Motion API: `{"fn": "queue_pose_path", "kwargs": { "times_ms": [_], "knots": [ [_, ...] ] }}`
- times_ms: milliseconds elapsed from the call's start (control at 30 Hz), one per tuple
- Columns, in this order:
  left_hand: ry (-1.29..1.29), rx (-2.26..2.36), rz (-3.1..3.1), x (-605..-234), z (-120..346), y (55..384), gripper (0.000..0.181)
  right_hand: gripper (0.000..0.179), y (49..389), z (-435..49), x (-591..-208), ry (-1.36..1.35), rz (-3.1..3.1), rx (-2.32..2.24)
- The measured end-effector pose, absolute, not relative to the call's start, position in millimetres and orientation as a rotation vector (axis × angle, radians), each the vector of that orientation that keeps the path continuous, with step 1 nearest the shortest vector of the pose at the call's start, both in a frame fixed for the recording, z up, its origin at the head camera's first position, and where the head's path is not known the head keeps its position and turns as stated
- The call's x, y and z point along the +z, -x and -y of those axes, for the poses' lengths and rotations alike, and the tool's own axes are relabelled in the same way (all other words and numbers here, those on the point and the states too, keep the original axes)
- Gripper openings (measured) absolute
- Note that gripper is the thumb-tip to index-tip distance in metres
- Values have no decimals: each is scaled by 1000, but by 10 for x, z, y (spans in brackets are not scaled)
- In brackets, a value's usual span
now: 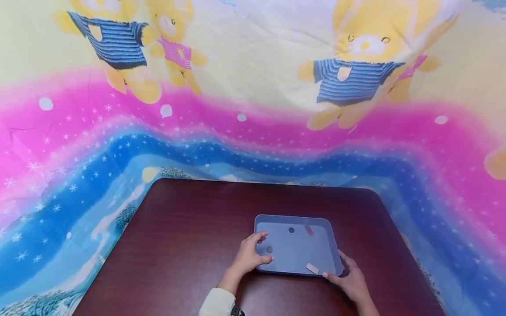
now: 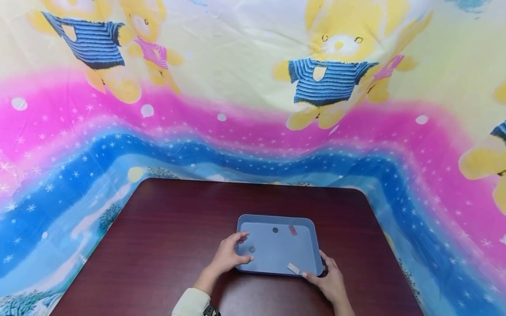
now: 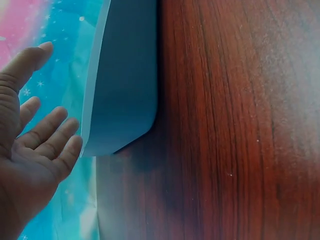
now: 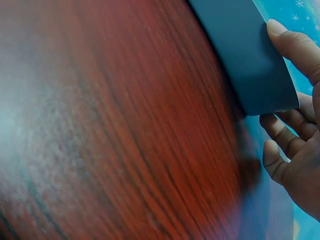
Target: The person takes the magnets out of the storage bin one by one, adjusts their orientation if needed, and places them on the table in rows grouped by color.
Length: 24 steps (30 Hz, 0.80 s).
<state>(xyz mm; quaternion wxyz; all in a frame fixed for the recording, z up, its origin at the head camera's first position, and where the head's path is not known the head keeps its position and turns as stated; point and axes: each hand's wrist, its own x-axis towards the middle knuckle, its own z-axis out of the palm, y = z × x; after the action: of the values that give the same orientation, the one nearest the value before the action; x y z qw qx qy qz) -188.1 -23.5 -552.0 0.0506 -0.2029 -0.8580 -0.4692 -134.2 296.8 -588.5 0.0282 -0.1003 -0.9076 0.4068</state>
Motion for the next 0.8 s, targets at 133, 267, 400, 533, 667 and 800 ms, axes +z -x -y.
{"fn": "queue_pose_path", "kwargs": {
  "times_ms": [133,267,400,533,667,800],
  "knots": [
    [632,-1408,2644,-5555,202,1927,71,96,1339,-2952,-5894,316,2814,1250],
    [626,-1411,2667,-5591,133,1970,71,97,1330,-2939,-5875,331,2813,1252],
    [573,-1391,2704,-5607,20,1977,72,97,1314,-2950,-5863,345,2809,1254],
    [469,-1337,2760,-5626,-93,1958,72,96,1306,-2960,-5859,330,2796,1263],
    [306,-1333,2789,-5658,-174,1932,74,93,1297,-2941,-5860,300,2770,1256],
    [138,-1320,2801,-5682,-245,1922,77,92,1293,-2932,-5889,299,2760,1271]
  ]
}}
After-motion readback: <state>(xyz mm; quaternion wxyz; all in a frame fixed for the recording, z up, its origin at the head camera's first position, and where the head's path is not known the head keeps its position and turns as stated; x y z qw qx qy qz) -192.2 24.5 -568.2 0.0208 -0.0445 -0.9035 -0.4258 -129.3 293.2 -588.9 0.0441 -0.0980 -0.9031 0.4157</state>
